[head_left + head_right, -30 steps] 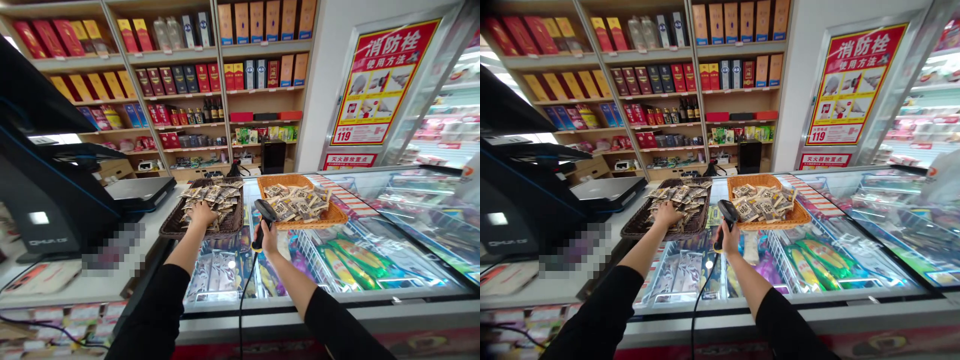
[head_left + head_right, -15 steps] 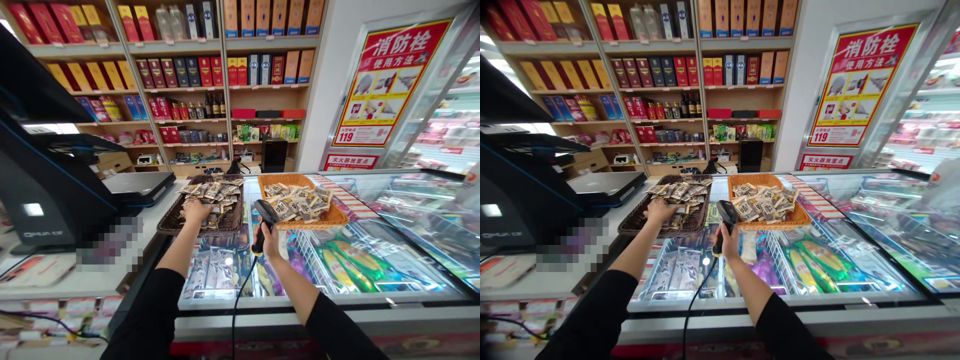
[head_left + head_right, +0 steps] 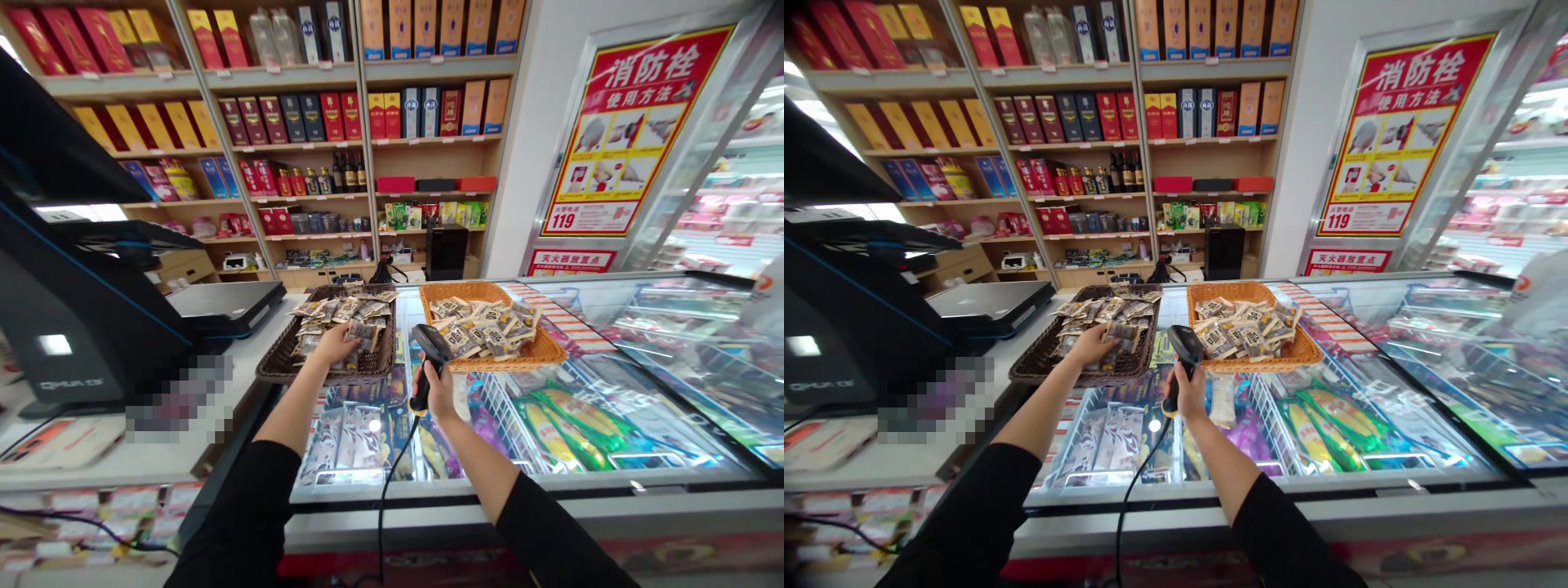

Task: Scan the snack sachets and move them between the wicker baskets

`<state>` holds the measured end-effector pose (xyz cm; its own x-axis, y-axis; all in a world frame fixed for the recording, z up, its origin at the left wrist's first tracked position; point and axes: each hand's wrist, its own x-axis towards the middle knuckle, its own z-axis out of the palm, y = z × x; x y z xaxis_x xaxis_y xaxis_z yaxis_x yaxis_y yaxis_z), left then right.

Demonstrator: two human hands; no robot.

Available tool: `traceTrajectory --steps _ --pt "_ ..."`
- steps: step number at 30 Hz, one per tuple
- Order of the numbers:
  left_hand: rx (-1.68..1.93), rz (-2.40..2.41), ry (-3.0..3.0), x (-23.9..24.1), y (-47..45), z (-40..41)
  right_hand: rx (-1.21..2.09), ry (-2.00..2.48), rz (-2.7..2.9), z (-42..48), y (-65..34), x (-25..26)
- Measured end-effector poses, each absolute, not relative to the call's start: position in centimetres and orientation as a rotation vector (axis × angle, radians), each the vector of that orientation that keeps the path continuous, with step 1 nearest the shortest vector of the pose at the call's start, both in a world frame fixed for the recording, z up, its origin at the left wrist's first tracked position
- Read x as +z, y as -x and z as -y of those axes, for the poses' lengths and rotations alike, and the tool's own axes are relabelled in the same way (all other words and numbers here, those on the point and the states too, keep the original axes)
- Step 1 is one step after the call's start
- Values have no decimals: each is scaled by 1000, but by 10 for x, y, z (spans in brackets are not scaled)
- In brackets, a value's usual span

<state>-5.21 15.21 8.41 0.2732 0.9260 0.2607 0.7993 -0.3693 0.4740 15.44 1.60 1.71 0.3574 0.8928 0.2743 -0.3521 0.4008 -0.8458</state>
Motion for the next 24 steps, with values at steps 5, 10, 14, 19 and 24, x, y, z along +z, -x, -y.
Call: traceTrajectory --steps 5,10,14,19,24 --pt "803 -1482 -2410 87 46 -149 905 801 845 -16 -154 17" --pt "640 -1614 -2499 94 47 -154 915 794 849 -18 -155 17" --pt "456 -1590 -2490 119 37 -165 924 780 868 -20 -155 16" --pt "1106 -1469 -1976 130 4 -177 896 773 952 -19 -162 21" --pt "1288 -1129 -1438 99 -19 -175 880 850 1115 -16 -171 26"
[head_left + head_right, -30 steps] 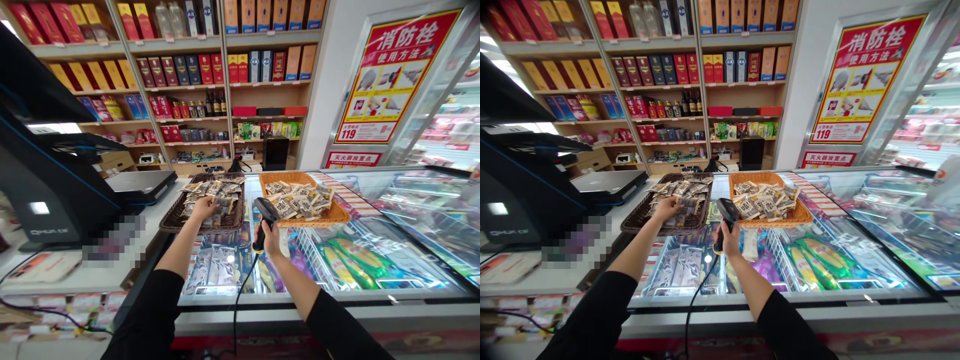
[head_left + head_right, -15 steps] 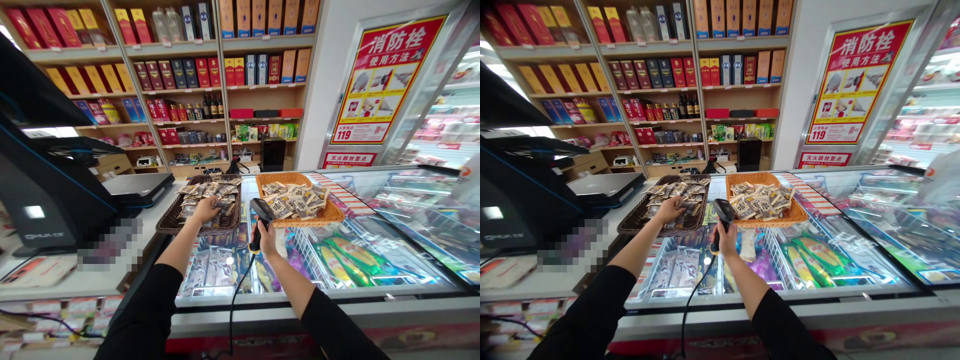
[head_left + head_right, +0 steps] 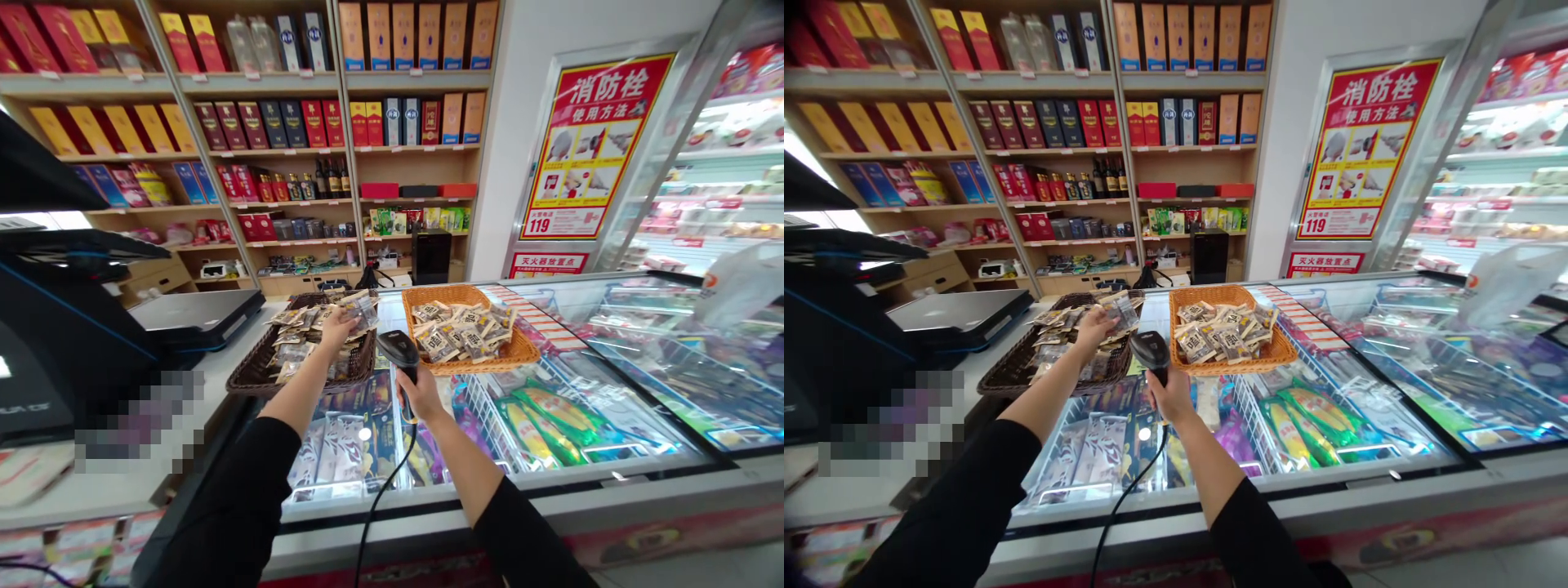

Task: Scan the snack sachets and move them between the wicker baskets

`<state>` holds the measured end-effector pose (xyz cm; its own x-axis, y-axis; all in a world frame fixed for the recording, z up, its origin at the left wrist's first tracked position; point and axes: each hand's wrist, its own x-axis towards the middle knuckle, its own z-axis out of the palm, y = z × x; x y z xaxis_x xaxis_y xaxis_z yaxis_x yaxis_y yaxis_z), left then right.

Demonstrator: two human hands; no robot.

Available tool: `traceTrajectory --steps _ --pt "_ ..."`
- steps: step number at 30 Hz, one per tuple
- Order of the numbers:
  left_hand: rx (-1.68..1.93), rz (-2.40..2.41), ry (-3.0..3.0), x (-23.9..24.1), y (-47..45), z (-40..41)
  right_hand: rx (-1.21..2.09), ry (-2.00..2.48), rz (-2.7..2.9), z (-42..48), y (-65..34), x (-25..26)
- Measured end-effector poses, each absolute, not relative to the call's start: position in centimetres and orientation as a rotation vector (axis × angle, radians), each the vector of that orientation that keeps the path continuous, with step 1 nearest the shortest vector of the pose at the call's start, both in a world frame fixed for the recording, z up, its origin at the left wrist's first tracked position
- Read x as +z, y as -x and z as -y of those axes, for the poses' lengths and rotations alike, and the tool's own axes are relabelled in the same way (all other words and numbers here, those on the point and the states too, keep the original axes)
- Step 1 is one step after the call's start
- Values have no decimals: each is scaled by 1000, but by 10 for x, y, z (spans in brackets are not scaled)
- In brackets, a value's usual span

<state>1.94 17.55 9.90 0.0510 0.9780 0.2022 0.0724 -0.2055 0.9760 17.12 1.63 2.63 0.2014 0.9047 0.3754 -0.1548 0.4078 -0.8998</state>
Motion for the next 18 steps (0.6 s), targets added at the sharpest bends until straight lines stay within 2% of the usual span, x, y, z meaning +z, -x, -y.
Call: traceTrajectory --steps 8,18 --pt "1362 -1099 -1463 79 -15 -173 728 1010 1144 -15 -172 29" --pt "1340 -1130 -1444 80 -16 -166 774 1043 1213 -10 -176 32"
